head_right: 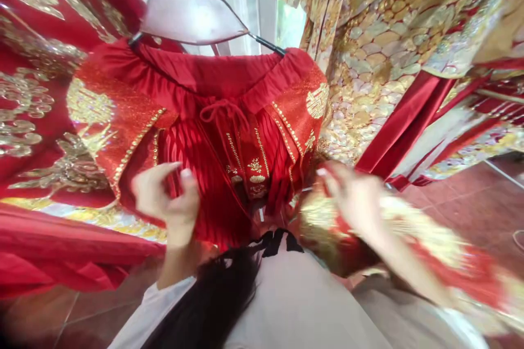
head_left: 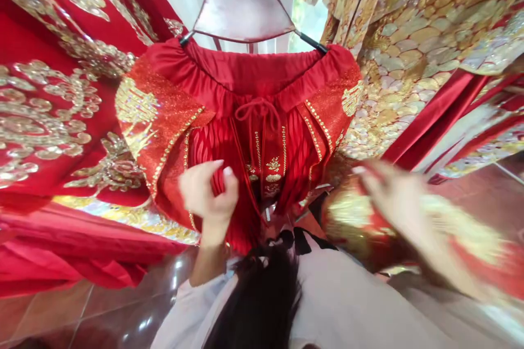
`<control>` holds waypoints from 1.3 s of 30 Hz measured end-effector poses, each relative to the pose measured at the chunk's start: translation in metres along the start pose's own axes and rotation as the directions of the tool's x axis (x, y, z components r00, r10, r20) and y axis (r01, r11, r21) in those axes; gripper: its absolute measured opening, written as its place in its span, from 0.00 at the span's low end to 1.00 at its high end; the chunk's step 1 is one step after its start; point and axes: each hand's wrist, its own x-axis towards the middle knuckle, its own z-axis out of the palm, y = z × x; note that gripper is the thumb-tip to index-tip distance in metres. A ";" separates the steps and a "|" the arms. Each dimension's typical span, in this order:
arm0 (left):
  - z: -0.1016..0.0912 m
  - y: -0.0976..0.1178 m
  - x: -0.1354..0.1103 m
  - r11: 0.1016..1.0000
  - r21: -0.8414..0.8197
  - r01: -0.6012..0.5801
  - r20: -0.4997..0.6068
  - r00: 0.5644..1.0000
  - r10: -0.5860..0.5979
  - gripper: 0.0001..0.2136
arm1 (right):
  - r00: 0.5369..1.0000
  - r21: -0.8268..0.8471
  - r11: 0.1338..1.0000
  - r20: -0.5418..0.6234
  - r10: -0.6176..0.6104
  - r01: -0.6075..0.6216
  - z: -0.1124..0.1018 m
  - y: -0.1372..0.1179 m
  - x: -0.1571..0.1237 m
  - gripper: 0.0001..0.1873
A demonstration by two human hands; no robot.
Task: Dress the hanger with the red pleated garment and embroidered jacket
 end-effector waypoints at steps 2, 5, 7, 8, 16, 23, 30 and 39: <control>0.033 0.015 0.001 0.982 -0.141 0.125 0.172 0.980 -0.100 0.12 | 0.977 -0.111 0.991 0.189 0.098 -0.078 0.047 -0.008 0.000 0.15; 0.077 0.019 0.005 0.935 -0.189 0.301 0.374 0.902 -0.215 0.15 | 0.872 -0.231 0.968 0.447 0.198 -0.101 0.123 -0.017 -0.012 0.13; 0.090 0.016 0.008 0.930 -0.150 0.334 0.440 0.865 -0.240 0.11 | 0.801 -0.275 0.957 0.550 0.235 -0.092 0.158 -0.018 -0.026 0.13; 0.091 0.014 0.007 0.934 -0.115 0.340 0.465 0.849 -0.252 0.11 | 0.773 -0.288 0.954 0.585 0.246 -0.085 0.170 -0.017 -0.034 0.14; 0.065 0.006 -0.069 0.894 0.349 0.282 0.811 0.386 -0.439 0.08 | 0.730 -0.320 0.947 0.637 0.248 -0.043 0.181 -0.003 -0.048 0.16; 0.042 0.020 -0.069 0.919 0.329 0.216 0.909 0.190 -0.370 0.05 | 0.901 -0.069 0.994 0.431 -0.046 0.084 0.114 -0.043 0.028 0.19; 0.033 0.048 0.075 0.996 -0.035 -0.079 0.549 0.831 0.086 0.25 | 0.627 0.057 0.674 -0.430 -0.649 0.737 0.014 -0.113 0.127 0.26; -0.003 0.021 0.055 0.895 -0.223 -0.387 0.735 0.537 0.415 0.06 | 0.425 -0.005 0.450 -0.319 -0.847 0.893 0.009 -0.107 0.098 0.29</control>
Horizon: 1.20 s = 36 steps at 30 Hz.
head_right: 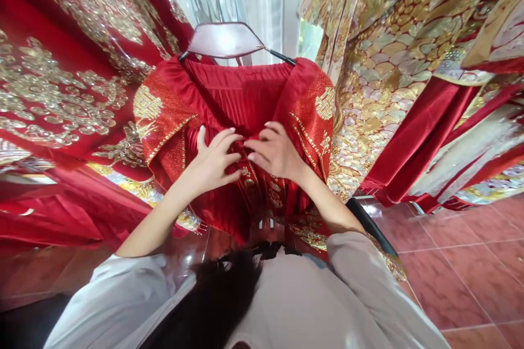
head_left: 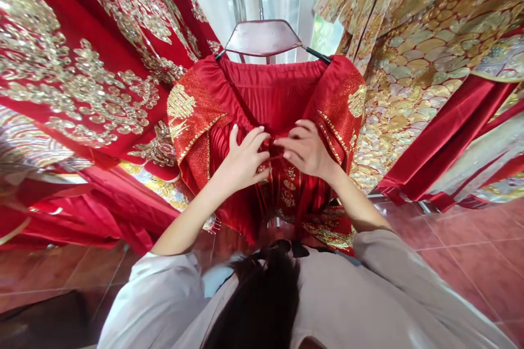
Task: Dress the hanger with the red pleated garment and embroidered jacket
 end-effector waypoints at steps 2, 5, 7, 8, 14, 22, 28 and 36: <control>-0.009 -0.004 -0.006 0.996 -0.019 -0.088 0.028 0.996 0.089 0.09 | 0.990 0.014 0.996 0.112 -0.092 0.091 -0.001 -0.018 -0.006 0.29; -0.016 -0.013 0.004 0.990 -0.055 -0.133 0.053 0.989 0.136 0.12 | 0.949 -0.037 0.998 0.313 -0.031 0.045 0.003 -0.040 -0.009 0.28; -0.014 -0.017 0.015 0.987 -0.080 -0.143 0.096 0.984 0.150 0.12 | 0.903 -0.122 0.993 0.426 0.051 0.001 0.003 -0.050 -0.009 0.28; -0.013 -0.018 0.019 0.985 -0.088 -0.147 0.115 0.981 0.157 0.12 | 0.881 -0.151 0.989 0.467 0.083 -0.013 0.000 -0.052 -0.008 0.28; -0.030 -0.014 0.017 0.974 -0.151 -0.171 0.157 0.968 0.194 0.17 | 0.762 -0.168 0.950 0.567 0.312 -0.264 -0.056 -0.021 -0.007 0.28; -0.020 -0.022 0.016 0.997 -0.057 0.053 0.103 0.994 -0.047 0.15 | 0.733 -0.141 0.820 0.383 0.562 -0.555 -0.025 -0.024 -0.002 0.18; -0.003 -0.016 0.031 0.987 0.152 0.045 0.139 0.988 -0.066 0.10 | 0.686 0.109 0.679 0.171 0.707 -0.726 0.050 -0.041 0.010 0.15; -0.009 -0.017 0.025 0.999 0.036 0.028 0.125 0.992 -0.033 0.11 | 0.588 0.675 0.329 0.193 0.786 -0.661 0.059 -0.043 0.004 0.16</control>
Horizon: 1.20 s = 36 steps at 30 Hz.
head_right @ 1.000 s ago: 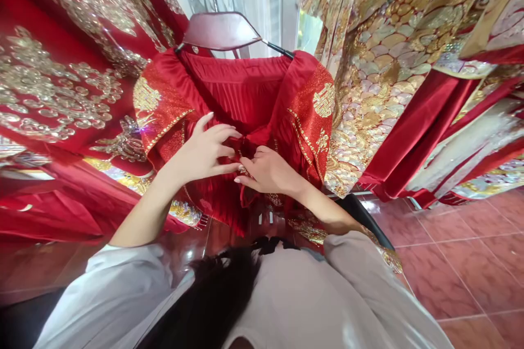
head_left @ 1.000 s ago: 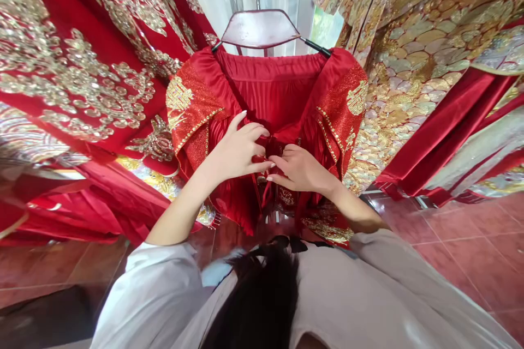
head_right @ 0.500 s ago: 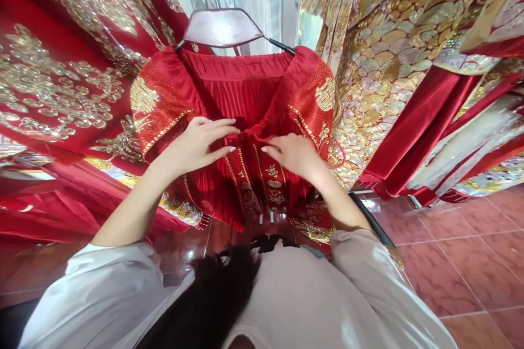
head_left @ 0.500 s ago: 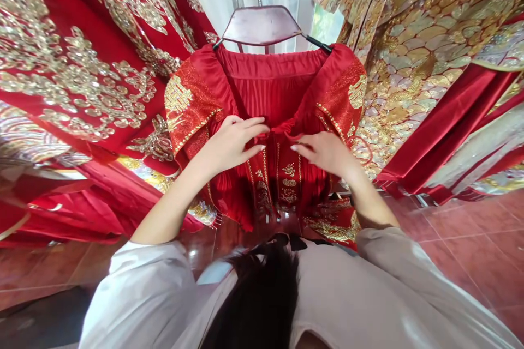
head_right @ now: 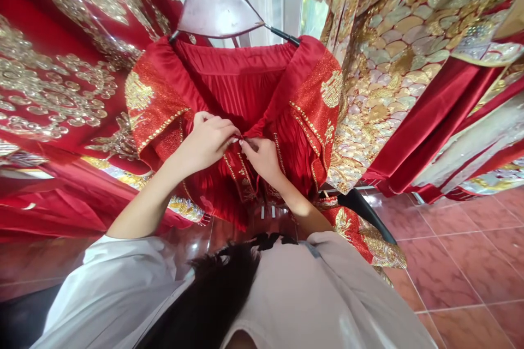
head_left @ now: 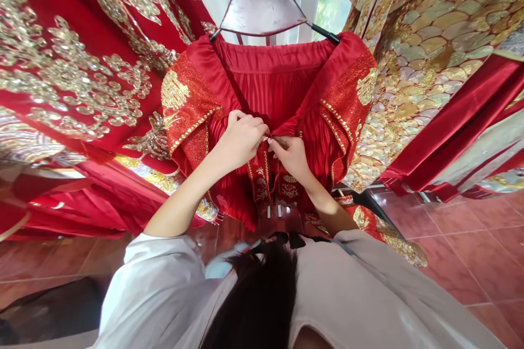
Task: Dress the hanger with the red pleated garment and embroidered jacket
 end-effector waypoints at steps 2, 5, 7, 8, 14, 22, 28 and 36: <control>0.002 0.001 0.000 1.000 -0.014 0.016 -0.021 1.000 -0.016 0.12 | 1.000 0.011 1.000 -0.014 0.000 0.001 -0.001 -0.007 -0.004 0.16; 0.004 0.004 0.000 0.999 -0.020 0.031 -0.034 0.999 -0.032 0.13 | 0.998 0.099 0.993 0.026 0.065 -0.067 -0.003 -0.015 -0.003 0.19; 0.004 0.006 0.000 0.999 -0.016 0.041 -0.028 0.999 -0.042 0.13 | 0.995 0.141 0.986 0.048 0.084 -0.090 -0.004 -0.017 0.001 0.21; 0.002 0.006 0.000 0.999 -0.018 0.046 -0.024 0.999 -0.046 0.13 | 0.996 0.141 0.987 0.047 0.071 -0.077 -0.005 -0.016 0.003 0.21; -0.020 0.002 -0.008 0.995 -0.102 0.008 -0.013 1.000 -0.009 0.13 | 0.979 -0.109 0.986 0.147 0.138 -0.123 0.000 0.026 -0.012 0.20; -0.040 -0.002 -0.027 0.981 -0.183 0.065 -0.075 0.994 -0.080 0.12 | 0.910 -0.402 0.890 0.249 0.331 -0.214 -0.053 0.036 -0.047 0.16; -0.041 -0.007 0.008 0.608 -0.240 0.757 -0.430 0.479 -0.765 0.16 | 0.730 -0.644 0.765 -0.538 -0.423 -0.031 -0.088 -0.067 0.003 0.20; -0.030 -0.055 0.008 0.540 -0.619 0.569 -0.293 0.471 -0.832 0.05 | 0.853 -0.573 0.818 -0.450 -0.264 -0.050 -0.095 -0.048 0.063 0.06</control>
